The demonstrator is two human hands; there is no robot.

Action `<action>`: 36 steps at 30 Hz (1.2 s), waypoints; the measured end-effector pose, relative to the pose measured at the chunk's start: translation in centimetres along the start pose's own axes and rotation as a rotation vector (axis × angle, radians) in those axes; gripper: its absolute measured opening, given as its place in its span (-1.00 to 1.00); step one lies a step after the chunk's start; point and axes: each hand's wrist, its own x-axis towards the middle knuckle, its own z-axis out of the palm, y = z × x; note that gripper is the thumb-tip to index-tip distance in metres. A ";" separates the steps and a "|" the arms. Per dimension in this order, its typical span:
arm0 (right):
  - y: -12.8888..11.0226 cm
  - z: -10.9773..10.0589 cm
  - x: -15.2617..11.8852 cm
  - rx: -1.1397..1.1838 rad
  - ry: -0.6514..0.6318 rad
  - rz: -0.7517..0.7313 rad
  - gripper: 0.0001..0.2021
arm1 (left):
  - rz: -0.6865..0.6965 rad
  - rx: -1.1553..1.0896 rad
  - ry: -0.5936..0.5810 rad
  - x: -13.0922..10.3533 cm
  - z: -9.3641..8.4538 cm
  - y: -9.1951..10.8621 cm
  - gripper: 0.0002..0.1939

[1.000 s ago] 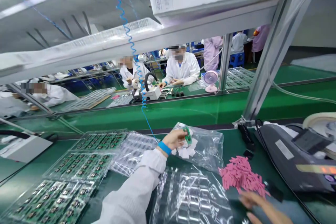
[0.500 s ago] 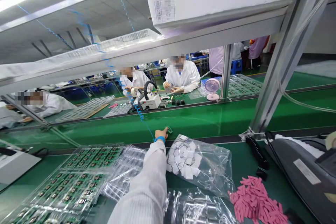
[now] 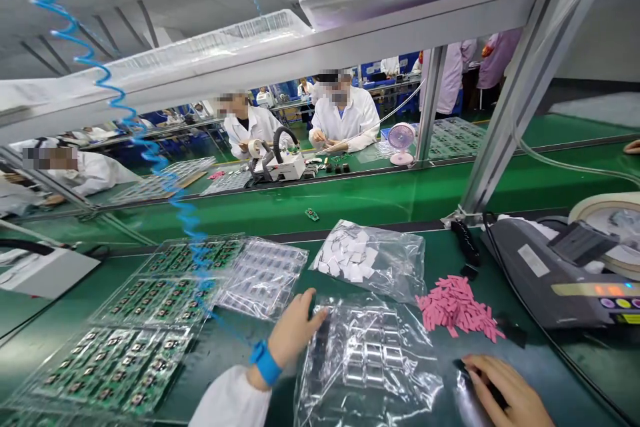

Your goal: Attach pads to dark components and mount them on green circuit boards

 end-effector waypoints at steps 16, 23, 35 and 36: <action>-2.0 1.2 8.6 0.256 -0.300 0.261 -0.79 | -0.042 0.080 0.298 -0.1 -3.9 -6.5 -0.81; 1.2 4.4 16.5 0.380 -0.430 0.472 -0.80 | 0.046 -0.131 0.416 -1.5 -4.4 -5.6 -0.69; -3.5 6.1 20.2 0.180 -0.720 0.419 -0.76 | 0.098 -0.205 0.243 -6.9 -2.8 -4.8 -0.73; -3.6 5.1 20.1 0.100 -0.686 0.418 -0.75 | 0.102 -0.173 0.231 -7.2 -2.9 -5.1 -0.78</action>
